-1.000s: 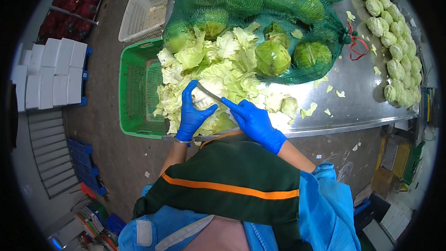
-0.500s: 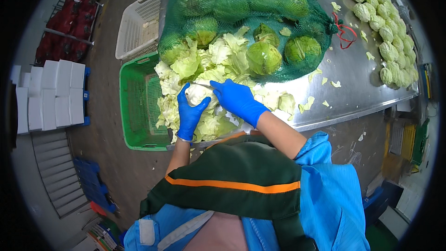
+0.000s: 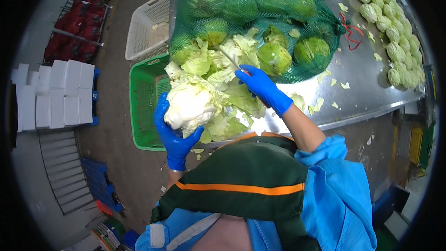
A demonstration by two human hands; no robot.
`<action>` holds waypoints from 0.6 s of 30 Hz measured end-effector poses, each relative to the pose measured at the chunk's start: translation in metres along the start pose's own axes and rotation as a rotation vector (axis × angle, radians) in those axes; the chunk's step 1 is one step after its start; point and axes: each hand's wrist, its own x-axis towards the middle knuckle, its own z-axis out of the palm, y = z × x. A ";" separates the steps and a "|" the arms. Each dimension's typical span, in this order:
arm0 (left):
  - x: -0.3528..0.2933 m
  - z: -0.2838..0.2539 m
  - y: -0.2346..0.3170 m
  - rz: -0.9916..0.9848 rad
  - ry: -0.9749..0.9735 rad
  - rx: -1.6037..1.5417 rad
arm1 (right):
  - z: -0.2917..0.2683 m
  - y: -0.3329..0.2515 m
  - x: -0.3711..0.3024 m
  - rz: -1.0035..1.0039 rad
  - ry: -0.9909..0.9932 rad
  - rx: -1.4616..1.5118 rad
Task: The person peels the outer leaves from cabbages by hand and using a knife, then places the trimmed cabbages into a pile on a metal table.
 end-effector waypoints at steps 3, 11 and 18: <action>0.011 -0.002 0.013 0.075 0.082 0.081 | 0.014 -0.050 -0.051 -0.089 -0.206 0.260; 0.030 0.025 0.027 -0.429 0.253 -0.699 | 0.005 -0.068 -0.073 -0.159 -0.095 0.230; 0.027 0.018 0.026 -0.443 0.228 -0.632 | -0.021 -0.050 -0.054 -0.160 0.134 0.137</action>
